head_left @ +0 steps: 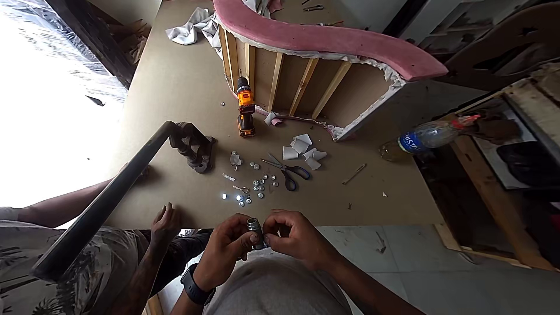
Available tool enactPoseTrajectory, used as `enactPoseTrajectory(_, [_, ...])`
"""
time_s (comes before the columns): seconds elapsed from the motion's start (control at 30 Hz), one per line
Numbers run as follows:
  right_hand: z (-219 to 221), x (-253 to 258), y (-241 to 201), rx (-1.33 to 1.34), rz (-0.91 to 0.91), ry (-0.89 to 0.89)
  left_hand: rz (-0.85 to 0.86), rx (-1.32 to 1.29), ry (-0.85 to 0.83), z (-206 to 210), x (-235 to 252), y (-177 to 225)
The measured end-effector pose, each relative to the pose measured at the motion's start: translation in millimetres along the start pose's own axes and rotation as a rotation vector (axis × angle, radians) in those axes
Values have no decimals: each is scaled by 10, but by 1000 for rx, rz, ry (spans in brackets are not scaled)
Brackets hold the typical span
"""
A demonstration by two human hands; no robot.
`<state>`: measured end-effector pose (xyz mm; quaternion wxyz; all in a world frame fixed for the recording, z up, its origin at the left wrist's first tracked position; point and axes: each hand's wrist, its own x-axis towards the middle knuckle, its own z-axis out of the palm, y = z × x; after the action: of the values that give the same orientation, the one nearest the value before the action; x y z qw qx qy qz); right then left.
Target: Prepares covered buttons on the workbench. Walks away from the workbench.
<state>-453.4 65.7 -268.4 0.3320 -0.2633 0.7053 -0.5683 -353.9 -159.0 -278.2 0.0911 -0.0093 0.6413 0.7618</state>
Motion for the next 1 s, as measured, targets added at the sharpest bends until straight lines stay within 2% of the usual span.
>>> enactPoseTrajectory(0.17, [48, -2, -61, 4, -18, 48, -17, -122, -3, 8, -17, -52])
enactPoseTrajectory(0.27, [15, -6, -14, 18, 57, 53, -6, -132, 7, 24, 5, -98])
enactPoseTrajectory(0.43, [-79, 29, 0, -30, 209, -46, -15, 0, 13, 64, 33, -155])
enactPoseTrajectory(0.6, [-86, 97, 29, -38, 238, -86, -61, -108, 17, 71, 38, -323])
enactPoseTrajectory(0.7, [-61, 135, -5, -99, 176, -63, -139, -389, 61, 127, 27, -406])
enactPoseTrajectory(0.8, [-102, 207, -29, -274, -7, -69, -205, -619, 57, 144, 61, -449])
enactPoseTrajectory(0.93, [-191, 326, -42, -554, -260, -86, -258, -712, 84, 168, 139, -462])
enactPoseTrajectory(1.0, [-246, 368, -52, -591, -275, -100, -258, -704, 112, 177, 188, -472])
